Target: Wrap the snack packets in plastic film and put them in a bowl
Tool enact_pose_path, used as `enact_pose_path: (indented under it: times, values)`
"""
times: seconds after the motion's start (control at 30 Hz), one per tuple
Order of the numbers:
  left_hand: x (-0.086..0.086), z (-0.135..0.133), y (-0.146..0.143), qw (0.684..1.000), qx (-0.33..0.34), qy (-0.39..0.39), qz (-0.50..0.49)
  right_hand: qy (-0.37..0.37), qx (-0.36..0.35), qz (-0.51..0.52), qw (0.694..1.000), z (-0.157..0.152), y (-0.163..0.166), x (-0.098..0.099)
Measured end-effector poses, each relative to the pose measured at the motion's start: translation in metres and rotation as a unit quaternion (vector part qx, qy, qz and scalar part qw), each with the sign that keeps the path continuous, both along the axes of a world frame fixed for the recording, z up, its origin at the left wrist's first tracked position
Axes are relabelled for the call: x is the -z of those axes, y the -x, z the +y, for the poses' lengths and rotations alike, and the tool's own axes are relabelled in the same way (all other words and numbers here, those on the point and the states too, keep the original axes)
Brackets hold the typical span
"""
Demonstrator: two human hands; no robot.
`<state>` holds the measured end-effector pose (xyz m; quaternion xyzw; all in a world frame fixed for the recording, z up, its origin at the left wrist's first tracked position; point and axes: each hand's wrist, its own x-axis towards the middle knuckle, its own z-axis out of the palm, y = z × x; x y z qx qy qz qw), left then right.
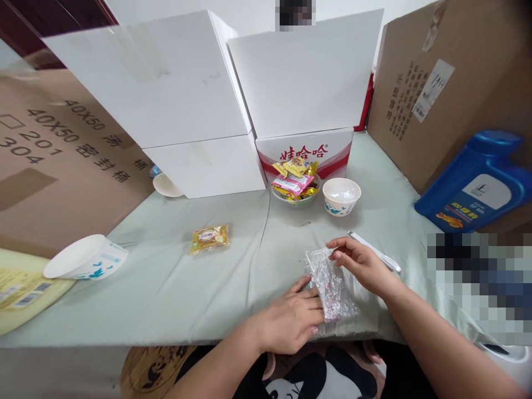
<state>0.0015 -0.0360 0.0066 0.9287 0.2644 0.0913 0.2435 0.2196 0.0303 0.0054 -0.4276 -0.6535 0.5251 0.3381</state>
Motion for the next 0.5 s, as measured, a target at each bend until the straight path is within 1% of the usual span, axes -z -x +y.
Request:
enact_pose_path:
  times: [0.07, 0.13, 0.17, 0.23, 0.27, 0.4, 0.43, 0.5]
  values:
    - [0.001, 0.000, 0.000, 1.000, -0.004, -0.003, -0.001, -0.061, -0.069, -0.075, 0.993, -0.003, 0.004, 0.000]
    - [0.003, 0.001, 0.001, 1.000, -0.011, -0.011, -0.003, -0.123, -0.134, -0.142, 0.973, -0.005, 0.011, 0.003]
    - [0.004, 0.001, 0.002, 1.000, -0.017, -0.020, -0.008, -0.156, -0.148, -0.167, 0.962, -0.006, 0.014, 0.005]
    - [0.005, 0.003, 0.005, 0.997, -0.037, -0.051, -0.034, -0.201, -0.146, -0.192, 0.949, -0.008, 0.019, 0.009]
    - [0.005, 0.003, 0.006, 0.995, -0.048, -0.072, -0.057, -0.209, -0.142, -0.196, 0.948, -0.009, 0.020, 0.011]
    - [0.001, 0.004, 0.011, 0.972, -0.093, -0.147, -0.160, -0.209, -0.139, -0.198, 0.948, -0.012, 0.021, 0.013]
    - [0.001, 0.004, 0.012, 0.969, -0.101, -0.155, -0.166, -0.208, -0.136, -0.194, 0.949, -0.012, 0.021, 0.014]
    - [0.002, 0.006, 0.013, 0.974, -0.102, -0.150, -0.135, -0.194, -0.126, -0.177, 0.957, -0.013, 0.021, 0.014]
